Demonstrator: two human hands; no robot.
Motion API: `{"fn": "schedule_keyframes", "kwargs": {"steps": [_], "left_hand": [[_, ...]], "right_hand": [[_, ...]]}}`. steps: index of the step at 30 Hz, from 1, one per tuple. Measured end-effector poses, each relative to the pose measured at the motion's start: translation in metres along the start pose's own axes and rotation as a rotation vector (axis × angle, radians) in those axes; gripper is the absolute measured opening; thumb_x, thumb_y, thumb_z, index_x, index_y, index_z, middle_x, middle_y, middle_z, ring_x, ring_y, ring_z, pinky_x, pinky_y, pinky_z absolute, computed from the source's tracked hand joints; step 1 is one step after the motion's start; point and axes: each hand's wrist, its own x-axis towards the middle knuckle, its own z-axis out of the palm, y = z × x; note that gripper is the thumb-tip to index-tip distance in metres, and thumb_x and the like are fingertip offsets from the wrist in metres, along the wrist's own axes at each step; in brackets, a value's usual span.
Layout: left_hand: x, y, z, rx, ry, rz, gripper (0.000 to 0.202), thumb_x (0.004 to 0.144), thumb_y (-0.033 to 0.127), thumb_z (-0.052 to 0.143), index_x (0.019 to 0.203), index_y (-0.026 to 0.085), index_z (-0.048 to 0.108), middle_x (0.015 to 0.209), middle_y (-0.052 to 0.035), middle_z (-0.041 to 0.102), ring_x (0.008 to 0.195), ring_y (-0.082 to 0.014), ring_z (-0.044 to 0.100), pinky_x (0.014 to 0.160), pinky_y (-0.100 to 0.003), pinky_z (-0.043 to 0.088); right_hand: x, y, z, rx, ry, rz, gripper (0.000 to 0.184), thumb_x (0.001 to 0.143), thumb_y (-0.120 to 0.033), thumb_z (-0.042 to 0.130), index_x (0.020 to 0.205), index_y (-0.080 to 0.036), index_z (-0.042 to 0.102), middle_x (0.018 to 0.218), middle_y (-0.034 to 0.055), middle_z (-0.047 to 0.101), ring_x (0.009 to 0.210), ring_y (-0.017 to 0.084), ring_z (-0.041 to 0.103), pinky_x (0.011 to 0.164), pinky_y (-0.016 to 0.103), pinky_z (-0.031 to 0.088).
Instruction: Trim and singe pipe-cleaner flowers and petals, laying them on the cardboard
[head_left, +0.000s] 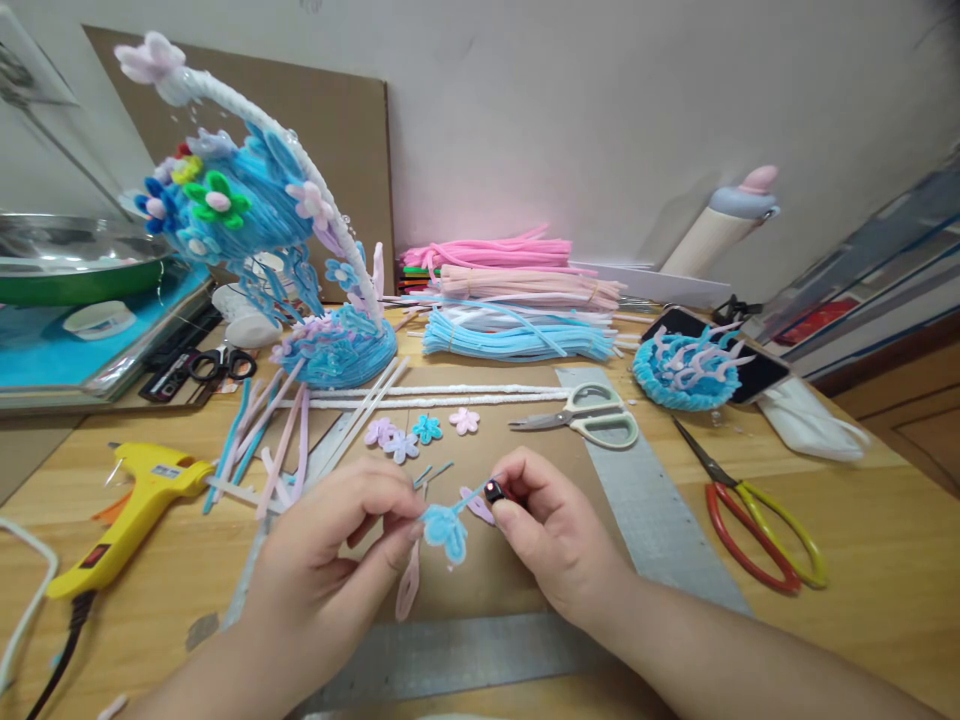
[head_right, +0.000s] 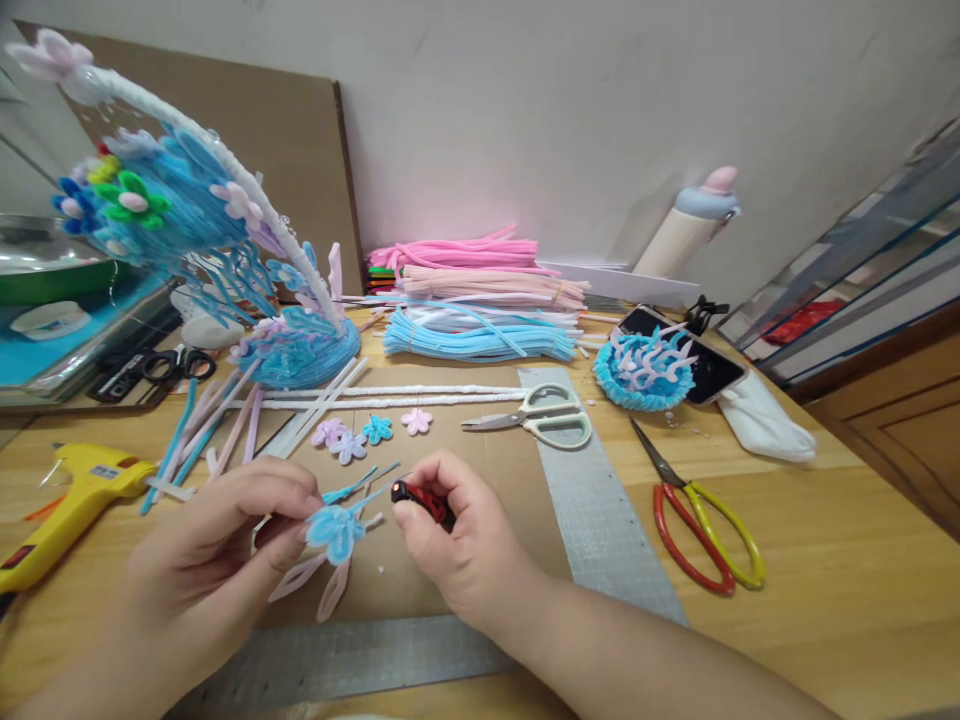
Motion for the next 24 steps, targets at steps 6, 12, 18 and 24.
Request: {"fn": "schedule_keyframes", "kwargs": {"steps": [6,12,18,24], "left_hand": [[-0.0014,-0.0001,0.0012,-0.026,-0.019,0.000,0.027,0.088,0.001,0.054,0.096,0.026,0.058,0.080,0.0024,0.063,0.081,-0.0136,0.062,0.070,-0.025,0.049],[0.0001,0.0012,0.0019,-0.029,-0.019,0.016,0.029,0.087,-0.001,0.054,0.097,0.026,0.059,0.081,0.0024,0.063,0.080,-0.0124,0.062,0.069,-0.023,0.049],[-0.0013,0.0014,0.0015,-0.006,-0.010,0.052,0.032,0.086,-0.003,0.052,0.099,0.025,0.060,0.087,0.0003,0.063,0.078,-0.0127,0.067,0.062,-0.022,0.052],[0.0008,0.0041,0.0003,0.022,-0.034,0.154,0.033,0.084,-0.007,0.053,0.100,0.021,0.061,0.088,-0.0008,0.063,0.072,-0.0112,0.069,0.058,-0.020,0.054]], "right_hand": [[-0.0025,-0.0001,0.0013,-0.025,-0.052,-0.025,0.016,0.074,-0.034,0.066,0.075,-0.025,0.053,0.064,-0.0040,0.050,0.059,0.013,0.042,0.054,0.026,0.037],[-0.0034,-0.0014,-0.0004,-0.054,-0.110,-0.045,0.015,0.073,-0.032,0.066,0.076,-0.024,0.054,0.067,-0.0026,0.053,0.060,0.013,0.045,0.055,0.026,0.039],[-0.0053,-0.0010,-0.0013,-0.076,-0.129,-0.052,0.012,0.076,-0.031,0.061,0.079,-0.025,0.052,0.067,-0.0035,0.051,0.059,0.012,0.044,0.054,0.025,0.039],[-0.0057,-0.0018,-0.0021,-0.107,-0.190,-0.088,0.012,0.075,-0.029,0.061,0.078,-0.024,0.050,0.066,-0.0040,0.050,0.058,0.011,0.043,0.053,0.024,0.038]]}}
